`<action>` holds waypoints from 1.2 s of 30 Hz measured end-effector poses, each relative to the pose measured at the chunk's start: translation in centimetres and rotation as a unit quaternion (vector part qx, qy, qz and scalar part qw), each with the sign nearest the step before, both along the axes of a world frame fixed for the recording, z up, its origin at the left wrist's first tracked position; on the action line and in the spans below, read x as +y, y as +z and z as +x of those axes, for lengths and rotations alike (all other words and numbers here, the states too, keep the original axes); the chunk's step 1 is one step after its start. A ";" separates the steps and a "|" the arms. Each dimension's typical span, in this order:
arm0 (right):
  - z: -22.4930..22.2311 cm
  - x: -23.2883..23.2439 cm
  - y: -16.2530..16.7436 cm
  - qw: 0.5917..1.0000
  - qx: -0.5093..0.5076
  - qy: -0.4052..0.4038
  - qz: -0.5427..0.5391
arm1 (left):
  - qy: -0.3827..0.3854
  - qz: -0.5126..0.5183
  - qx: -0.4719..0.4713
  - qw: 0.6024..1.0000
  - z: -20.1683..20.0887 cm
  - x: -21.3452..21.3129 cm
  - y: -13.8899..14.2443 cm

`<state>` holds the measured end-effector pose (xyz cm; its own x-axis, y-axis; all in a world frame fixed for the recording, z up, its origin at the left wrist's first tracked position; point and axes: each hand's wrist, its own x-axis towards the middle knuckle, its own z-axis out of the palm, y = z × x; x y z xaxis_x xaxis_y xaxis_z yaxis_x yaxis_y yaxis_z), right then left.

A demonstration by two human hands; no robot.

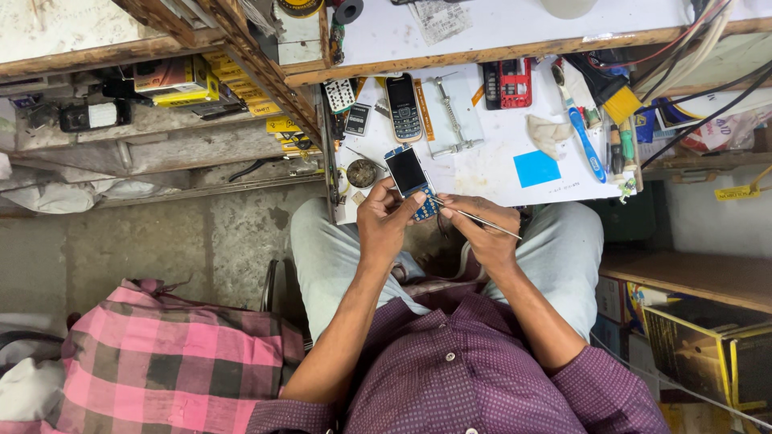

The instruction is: The person sits at a repair bench and repairs a feature phone. They disassemble the phone by hand, remove and reinsert the battery, use a screwdriver and tweezers on the internal components, press the keypad, and reassemble the phone's back cover.

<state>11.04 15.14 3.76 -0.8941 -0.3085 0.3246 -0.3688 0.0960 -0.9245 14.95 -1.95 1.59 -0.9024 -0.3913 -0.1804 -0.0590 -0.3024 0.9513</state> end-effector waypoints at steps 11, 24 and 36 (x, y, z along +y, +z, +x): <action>-0.2 -0.1 -0.1 1.000 0.008 0.001 0.002 | -0.004 0.041 0.012 0.999 -0.2 0.0 0.3; -0.5 -0.2 -0.1 0.996 0.087 0.015 0.028 | -0.003 0.054 0.024 0.998 -0.3 -0.1 0.0; -0.5 -0.2 0.1 0.990 0.134 0.025 0.037 | 0.011 0.005 -0.002 1.000 0.0 0.0 -0.6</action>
<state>10.56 14.90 3.82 -0.7614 -0.3825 0.5233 -0.6065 0.1355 -0.7834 14.93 -1.95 1.03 -0.8926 -0.4098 -0.1880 -0.0555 -0.3139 0.9478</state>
